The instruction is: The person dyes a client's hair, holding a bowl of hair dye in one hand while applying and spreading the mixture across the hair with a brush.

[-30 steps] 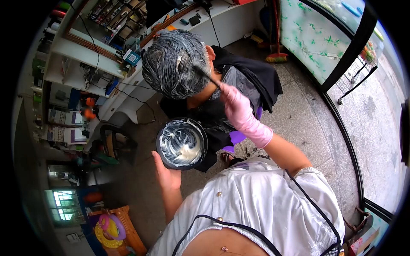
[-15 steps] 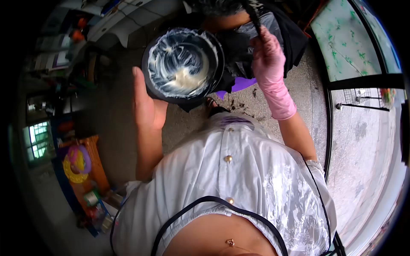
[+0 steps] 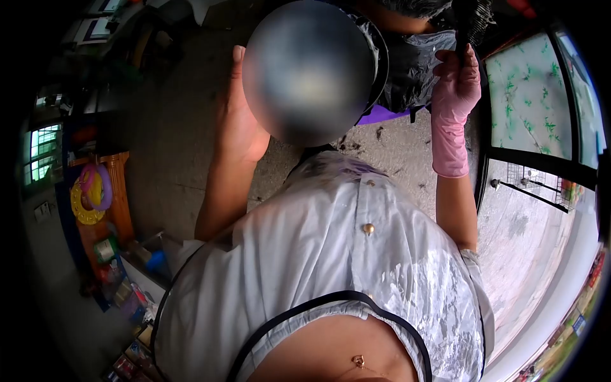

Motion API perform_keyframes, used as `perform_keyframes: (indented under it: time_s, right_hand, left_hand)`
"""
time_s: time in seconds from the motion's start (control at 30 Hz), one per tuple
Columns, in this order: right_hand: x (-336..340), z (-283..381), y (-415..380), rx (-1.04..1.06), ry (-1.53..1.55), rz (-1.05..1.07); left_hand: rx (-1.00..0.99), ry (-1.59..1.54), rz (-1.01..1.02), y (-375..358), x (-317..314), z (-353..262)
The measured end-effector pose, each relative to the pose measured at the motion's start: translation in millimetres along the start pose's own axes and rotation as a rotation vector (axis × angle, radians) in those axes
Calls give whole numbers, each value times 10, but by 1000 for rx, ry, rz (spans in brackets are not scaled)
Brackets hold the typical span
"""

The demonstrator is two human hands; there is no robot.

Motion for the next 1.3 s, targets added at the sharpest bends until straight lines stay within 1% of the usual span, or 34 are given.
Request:
perform_keyframes:
  time_s: [0.03, 0.07, 0.1, 0.13, 0.17, 0.27, 0.3, 0.37, 0.4, 0.43, 0.47, 0.53, 0.57, 0.6, 0.67, 0.73, 0.8, 0.83, 0.93, 0.97, 1.0, 1.03, 1.1, 1.13, 1.17, 1.2, 1.27, 1.3]
  right_hand:
    - [-5, 22, 27, -97, 10, -41]
    - [-2, 33, 117, -166, 18, -91]
    - [-26, -28, 133, -144, 56, -99]
    - [-58, -39, 91, -154, -70, -94]
    - [-157, -14, 84, 71, -224, -91]
    - [-215, 145, -124, 4, -379, 12]
    - [-163, 203, -166, -39, -387, 46]
    - [-85, 182, -141, 0, -316, 6]
    - [-56, 188, -88, 83, -242, -67]
    - [-53, 164, -35, 88, -262, -181]
    - [-66, 165, 23, 94, -261, -201]
    - [-101, 148, 96, 26, -347, -95]
    - [-151, 176, 40, 27, -374, -66]
    - [-194, 228, -55, 30, -400, -34]
    - [-179, 353, -219, 12, -409, 93]
    - [-145, 354, -213, -16, -399, 102]
    - [-77, 195, -89, -146, -263, -142]
    - [-64, 148, 16, -105, -284, -188]
    - [-182, 68, -56, -83, -221, -143]
    - [-170, 137, -163, -93, -297, -83]
    - [-184, 189, -255, -103, -262, -52]
    - [-150, 38, -355, -128, -179, -61]
    - [-92, -35, -374, -206, -63, -132]
    - [-51, -82, -370, -263, -31, -197]
    - [-37, -142, -288, -363, -19, -198]
    - [-66, -106, -289, -368, -17, -200]
    - [-199, -41, -254, -450, 49, -116]
    - [-262, -55, -367, -456, 152, -136]
  left_hand:
    - [9, -1, 10, 25, 50, 32]
    - [70, -7, -60, -8, -10, 2]
    - [67, -29, 18, 6, 5, 23]
    - [18, -8, 55, 49, 64, 61]
    - [8, -36, 47, 49, 85, 82]
    - [10, 2, 54, 29, 112, 47]
    - [5, 9, 115, 31, 109, 25]
    - [-5, 15, 201, 50, 107, 14]
    - [-7, 13, 227, 51, 98, 11]
    - [-15, 18, 259, 39, 83, 0]
    - [-16, 32, 276, 32, 81, 3]
    - [-13, 4, 325, 16, 81, 15]
    - [-2, 17, 286, -18, 41, 1]
    - [-4, 27, 298, -38, 6, -15]
    - [18, 45, 315, -57, -49, -30]
    - [29, 71, 289, -51, -67, -31]
    - [36, 58, 292, -65, -65, -23]
    - [38, 65, 292, -60, -41, -10]
    - [27, 1, 406, -55, -28, 1]
    - [17, -7, 416, -62, -44, 3]
    - [12, -11, 420, -60, -56, 10]
    - [6, -15, 424, -59, -67, 17]
    - [28, -36, 415, -58, -75, 33]
    - [30, -32, 409, -67, -70, 38]
    - [11, -4, 397, -78, -68, 40]
    - [1, 6, 379, -82, -84, 36]
    - [-9, 16, 360, -92, -123, 26]
    - [26, 16, 214, -93, -158, 22]
Point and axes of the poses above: each hand's wrist, its own y-axis towards the middle knuckle, its own x-axis out of the back of the hand, z = x × y, the point moved 2 cm from there along y, towards the middle knuckle, and after that the axes turned 4 degrees about -z, right-handed, at the moved point
